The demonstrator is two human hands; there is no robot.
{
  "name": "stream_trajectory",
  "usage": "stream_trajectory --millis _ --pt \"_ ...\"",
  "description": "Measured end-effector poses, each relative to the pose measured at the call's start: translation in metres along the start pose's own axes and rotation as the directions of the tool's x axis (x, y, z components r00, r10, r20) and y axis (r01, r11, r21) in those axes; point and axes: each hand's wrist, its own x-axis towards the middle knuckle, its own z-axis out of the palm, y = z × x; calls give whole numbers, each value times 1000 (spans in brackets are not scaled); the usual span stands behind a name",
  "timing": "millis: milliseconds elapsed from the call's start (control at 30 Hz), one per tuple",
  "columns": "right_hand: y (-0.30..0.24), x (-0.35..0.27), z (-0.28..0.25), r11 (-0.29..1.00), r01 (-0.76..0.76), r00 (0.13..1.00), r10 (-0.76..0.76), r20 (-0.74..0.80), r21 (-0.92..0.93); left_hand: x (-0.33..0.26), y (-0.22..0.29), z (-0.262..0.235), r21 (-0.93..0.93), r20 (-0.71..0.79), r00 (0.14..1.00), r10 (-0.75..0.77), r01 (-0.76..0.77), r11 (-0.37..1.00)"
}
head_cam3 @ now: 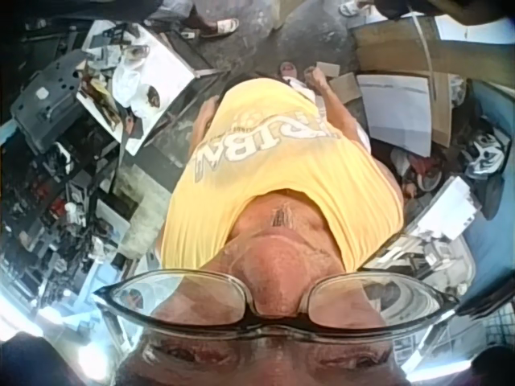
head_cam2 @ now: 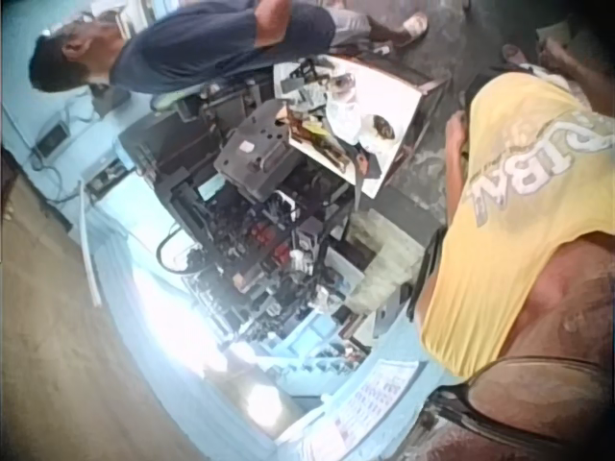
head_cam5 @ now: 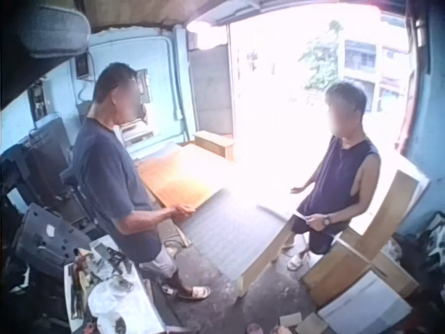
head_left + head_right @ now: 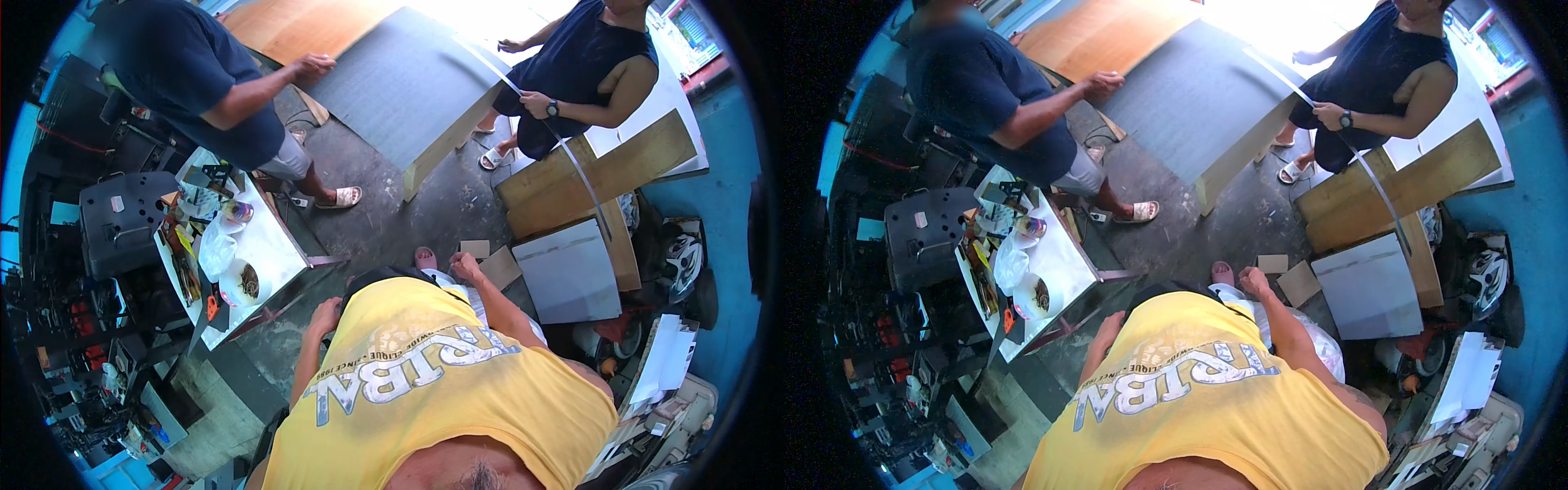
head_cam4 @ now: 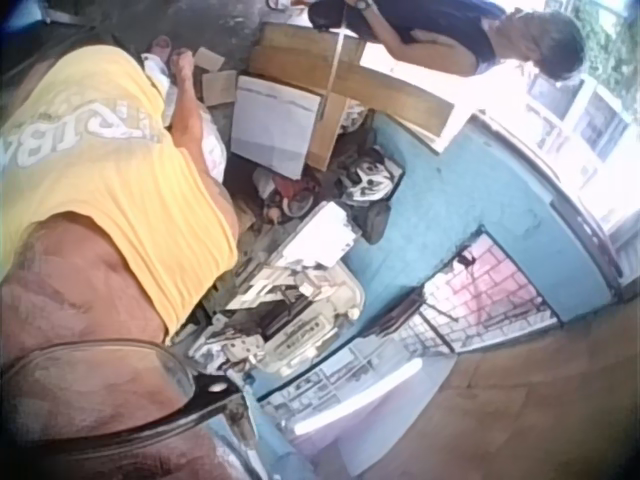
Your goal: The person fits wooden boards and a grey sheet onto a wooden stand with others. They then measure and mark the sheet, align a long metal ruler, and hold down the sheet and ruler while cutting it with a utility knife.
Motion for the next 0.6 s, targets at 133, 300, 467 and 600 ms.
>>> stream_trajectory --millis 133,300,467,600 --pt "-1 0 0 998 58 998 -58 20 -16 -1 1 0 -24 22 1000 -15 15 1000" --pt "-3 0 -2 999 10 1000 -10 -4 -37 0 -3 2 -19 35 998 -48 49 999" --pt "-6 1 -3 999 33 998 -33 44 -6 3 -12 7 10 14 1000 -12 11 1000" --pt "-5 1 -3 998 45 999 -45 14 -51 4 -17 11 -23 -20 999 27 -28 999"
